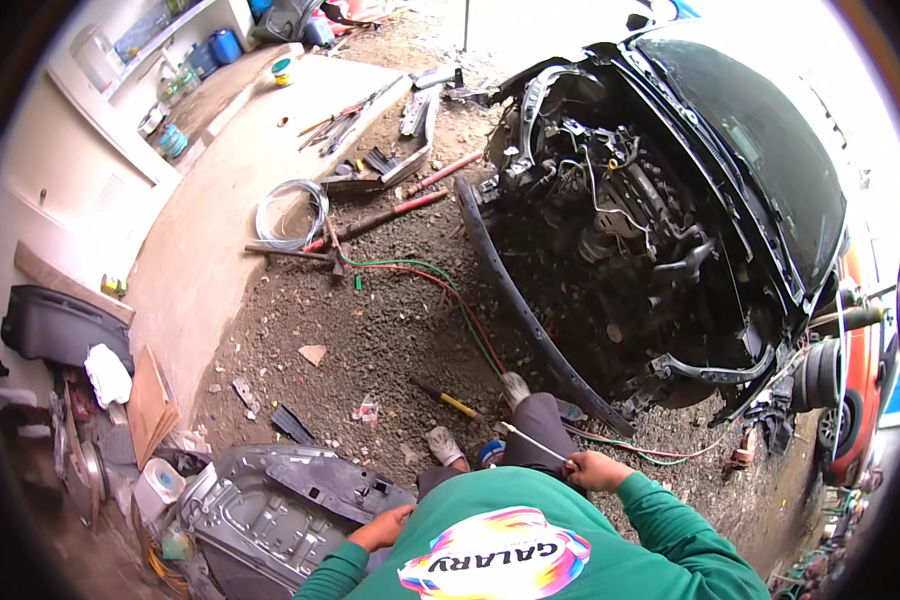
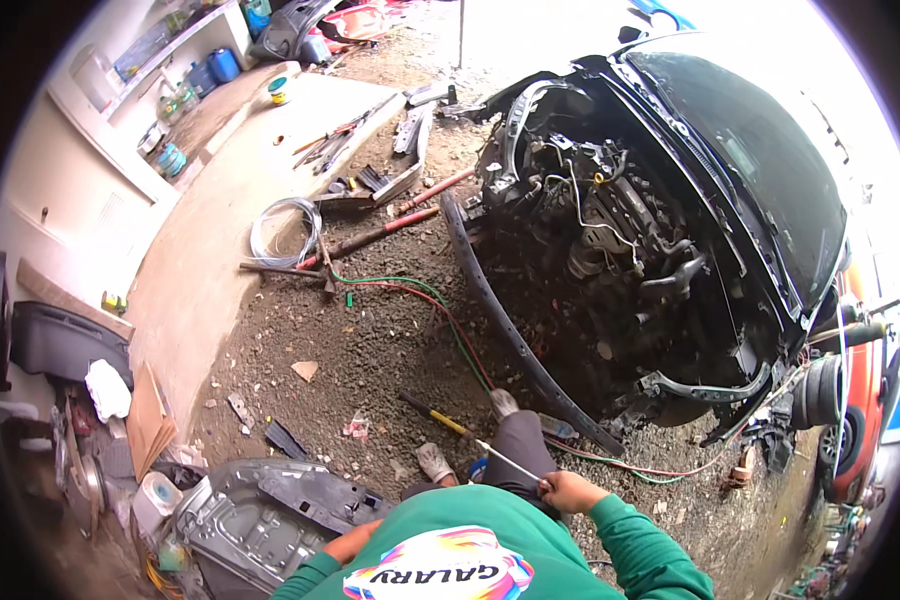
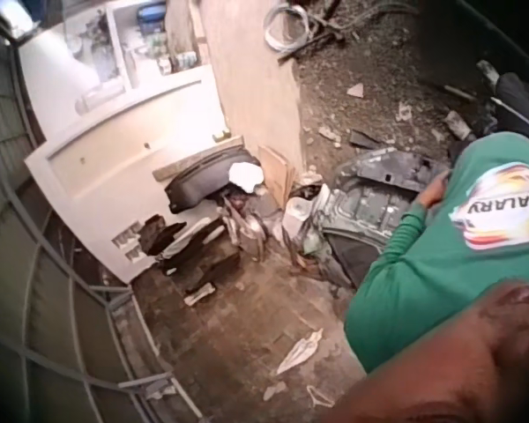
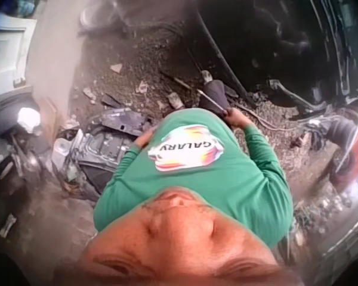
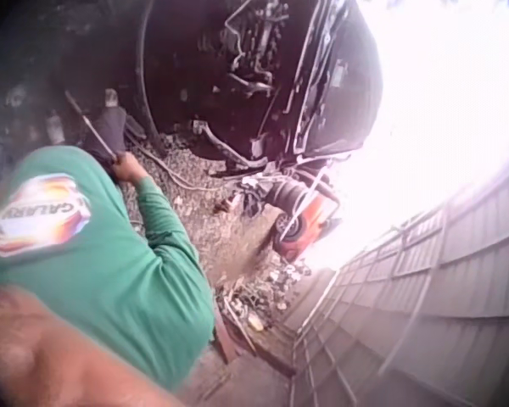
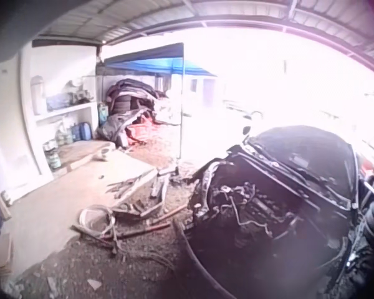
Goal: The person fits metal components onto the front frame of a car, using a screwdriver to align the parts and securing them in place with locking pliers.
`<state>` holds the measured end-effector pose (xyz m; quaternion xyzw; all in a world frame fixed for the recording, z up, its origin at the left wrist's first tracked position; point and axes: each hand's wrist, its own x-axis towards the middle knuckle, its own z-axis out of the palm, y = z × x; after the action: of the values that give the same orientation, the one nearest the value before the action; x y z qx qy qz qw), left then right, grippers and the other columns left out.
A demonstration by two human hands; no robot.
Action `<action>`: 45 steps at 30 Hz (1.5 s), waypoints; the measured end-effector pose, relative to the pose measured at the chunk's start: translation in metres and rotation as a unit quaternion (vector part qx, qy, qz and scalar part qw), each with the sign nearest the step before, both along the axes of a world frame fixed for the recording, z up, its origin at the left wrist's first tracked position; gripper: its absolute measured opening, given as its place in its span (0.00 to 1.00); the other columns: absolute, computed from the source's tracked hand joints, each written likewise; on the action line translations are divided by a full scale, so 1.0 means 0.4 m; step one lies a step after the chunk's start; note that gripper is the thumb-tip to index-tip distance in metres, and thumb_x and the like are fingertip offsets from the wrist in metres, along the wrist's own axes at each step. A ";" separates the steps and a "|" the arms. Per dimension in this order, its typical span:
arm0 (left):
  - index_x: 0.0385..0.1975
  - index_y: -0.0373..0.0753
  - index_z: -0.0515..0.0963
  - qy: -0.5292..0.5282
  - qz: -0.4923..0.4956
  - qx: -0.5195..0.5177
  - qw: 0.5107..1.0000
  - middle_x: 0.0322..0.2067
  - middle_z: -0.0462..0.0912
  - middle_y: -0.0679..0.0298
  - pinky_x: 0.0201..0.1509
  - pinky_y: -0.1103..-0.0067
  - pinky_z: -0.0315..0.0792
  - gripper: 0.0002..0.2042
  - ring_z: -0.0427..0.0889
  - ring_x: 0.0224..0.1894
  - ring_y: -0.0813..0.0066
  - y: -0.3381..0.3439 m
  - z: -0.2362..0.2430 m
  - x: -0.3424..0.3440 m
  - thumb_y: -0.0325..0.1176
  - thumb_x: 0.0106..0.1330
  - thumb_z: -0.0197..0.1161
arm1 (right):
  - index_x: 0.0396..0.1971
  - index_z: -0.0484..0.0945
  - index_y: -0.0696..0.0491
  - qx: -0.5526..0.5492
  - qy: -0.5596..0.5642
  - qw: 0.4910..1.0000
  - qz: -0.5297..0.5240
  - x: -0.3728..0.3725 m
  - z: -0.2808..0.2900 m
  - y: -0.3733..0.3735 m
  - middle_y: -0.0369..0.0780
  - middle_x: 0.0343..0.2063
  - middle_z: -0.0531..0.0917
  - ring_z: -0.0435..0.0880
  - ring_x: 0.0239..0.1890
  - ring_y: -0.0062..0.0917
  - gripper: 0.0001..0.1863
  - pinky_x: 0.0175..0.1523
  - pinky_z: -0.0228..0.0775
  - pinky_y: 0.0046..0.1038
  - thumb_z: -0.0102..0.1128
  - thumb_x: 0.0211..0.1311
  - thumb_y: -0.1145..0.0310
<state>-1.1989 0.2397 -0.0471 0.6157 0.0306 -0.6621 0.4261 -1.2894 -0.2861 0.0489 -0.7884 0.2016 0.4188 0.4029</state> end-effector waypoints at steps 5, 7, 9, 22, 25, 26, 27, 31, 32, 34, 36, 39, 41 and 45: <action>0.74 0.44 0.74 -0.090 -0.125 0.044 0.987 0.54 0.92 0.58 0.58 0.72 0.81 0.31 0.88 0.52 0.74 -0.024 -0.001 0.233 0.40 0.72 0.74 | 0.46 0.86 0.54 0.017 -0.012 1.000 -0.005 0.164 -0.081 0.018 0.46 0.40 0.91 0.90 0.46 0.36 0.11 0.53 0.79 0.41 0.65 0.65 0.68; 0.74 0.43 0.74 -0.168 -0.174 0.016 0.970 0.53 0.92 0.56 0.59 0.71 0.81 0.32 0.89 0.52 0.70 0.019 -0.092 0.308 0.44 0.71 0.74 | 0.49 0.86 0.53 0.080 -0.022 0.995 -0.063 0.252 -0.142 0.021 0.45 0.40 0.91 0.90 0.46 0.35 0.15 0.55 0.81 0.39 0.65 0.65 0.67; 0.74 0.43 0.75 -0.146 -0.149 0.038 0.977 0.53 0.92 0.55 0.59 0.70 0.81 0.33 0.89 0.52 0.70 0.030 -0.133 0.396 0.45 0.71 0.74 | 0.57 0.82 0.53 0.089 -0.037 0.993 -0.073 0.356 -0.216 0.013 0.45 0.46 0.90 0.89 0.50 0.35 0.20 0.59 0.79 0.37 0.69 0.67 0.65; 0.71 0.38 0.72 0.029 0.335 0.060 0.940 0.43 0.89 0.58 0.52 0.58 0.87 0.23 0.89 0.57 0.52 -0.657 -0.219 1.249 0.47 0.87 0.52 | 0.74 0.72 0.52 0.385 -0.178 0.903 -0.066 1.193 -0.526 0.250 0.51 0.60 0.85 0.83 0.63 0.44 0.30 0.71 0.72 0.42 0.64 0.78 0.55; 0.69 0.35 0.73 -0.039 0.296 0.126 0.946 0.30 0.85 0.61 0.36 0.66 0.87 0.22 0.92 0.39 0.59 -0.602 -0.350 1.361 0.45 0.88 0.48 | 0.63 0.82 0.53 0.368 -0.207 0.903 -0.079 1.271 -0.752 0.224 0.50 0.56 0.87 0.85 0.60 0.45 0.26 0.68 0.75 0.42 0.67 0.74 0.52; 0.69 0.34 0.72 -0.089 0.214 0.199 0.952 0.27 0.83 0.62 0.35 0.67 0.86 0.21 0.91 0.33 0.63 -0.572 -0.380 1.394 0.42 0.89 0.46 | 0.60 0.84 0.53 0.321 -0.122 0.927 -0.150 1.295 -0.823 0.206 0.49 0.55 0.88 0.86 0.59 0.46 0.25 0.66 0.77 0.43 0.68 0.72 0.52; 0.66 0.33 0.76 -0.119 0.117 0.278 0.946 0.27 0.84 0.62 0.36 0.65 0.85 0.20 0.90 0.33 0.64 -0.543 -0.396 1.428 0.40 0.88 0.48 | 0.57 0.86 0.53 0.269 -0.037 0.938 -0.214 1.330 -0.895 0.173 0.49 0.54 0.88 0.87 0.58 0.46 0.24 0.65 0.78 0.43 0.70 0.71 0.52; 0.60 0.44 0.81 -0.341 -0.237 0.249 0.875 0.39 0.89 0.42 0.47 0.51 0.81 0.16 0.91 0.39 0.40 -0.357 -0.519 1.421 0.42 0.81 0.58 | 0.71 0.75 0.58 0.093 -0.096 0.917 -0.376 1.455 -1.313 0.068 0.58 0.68 0.78 0.77 0.72 0.52 0.39 0.76 0.69 0.45 0.72 0.67 0.51; 0.62 0.45 0.80 -0.299 -0.310 0.298 0.852 0.39 0.90 0.41 0.48 0.49 0.81 0.17 0.89 0.43 0.35 -0.421 -0.468 1.446 0.43 0.80 0.58 | 0.76 0.69 0.59 0.110 -0.086 0.887 -0.440 1.512 -1.373 0.060 0.57 0.72 0.75 0.73 0.76 0.50 0.42 0.78 0.65 0.43 0.71 0.69 0.51; 0.63 0.48 0.80 -0.341 -0.401 0.261 0.809 0.35 0.91 0.47 0.45 0.52 0.83 0.17 0.90 0.38 0.41 -0.348 -0.502 1.456 0.42 0.78 0.60 | 0.82 0.57 0.59 0.112 -0.144 0.832 -0.524 1.640 -1.525 0.031 0.54 0.80 0.64 0.63 0.82 0.45 0.47 0.83 0.54 0.40 0.69 0.73 0.51; 0.63 0.49 0.80 -0.337 -0.426 0.193 0.817 0.35 0.91 0.49 0.44 0.53 0.83 0.18 0.90 0.36 0.44 -0.368 -0.605 1.432 0.41 0.77 0.61 | 0.82 0.56 0.58 0.001 -0.247 0.769 -0.590 1.570 -1.735 -0.178 0.52 0.81 0.62 0.59 0.84 0.43 0.51 0.84 0.51 0.41 0.70 0.72 0.46; 0.60 0.48 0.82 -0.406 -0.428 0.183 0.786 0.32 0.91 0.54 0.43 0.59 0.84 0.16 0.91 0.34 0.51 -0.232 -0.602 1.494 0.38 0.75 0.62 | 0.72 0.72 0.57 0.024 -0.308 0.741 -0.597 1.813 -1.810 -0.153 0.48 0.69 0.77 0.73 0.73 0.41 0.38 0.80 0.60 0.42 0.68 0.74 0.47; 0.59 0.46 0.83 -0.411 -0.407 0.174 0.797 0.32 0.91 0.57 0.43 0.62 0.84 0.15 0.91 0.35 0.55 -0.205 -0.579 1.548 0.36 0.75 0.62 | 0.65 0.79 0.56 0.089 -0.311 0.728 -0.604 1.897 -1.805 -0.151 0.44 0.61 0.82 0.81 0.64 0.35 0.28 0.74 0.71 0.40 0.66 0.77 0.51; 0.56 0.46 0.83 -0.391 -0.388 0.169 0.817 0.35 0.91 0.57 0.44 0.63 0.84 0.14 0.91 0.36 0.56 -0.195 -0.606 1.571 0.35 0.73 0.63 | 0.64 0.79 0.55 0.121 -0.346 0.647 -0.669 1.880 -1.830 -0.210 0.37 0.54 0.83 0.85 0.55 0.24 0.26 0.63 0.80 0.35 0.69 0.77 0.53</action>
<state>-0.5703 0.1619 -0.2895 0.8463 -0.2683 -0.4602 -0.0010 -0.5375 -0.3699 -0.6831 -0.4715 0.4678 -0.2471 0.7055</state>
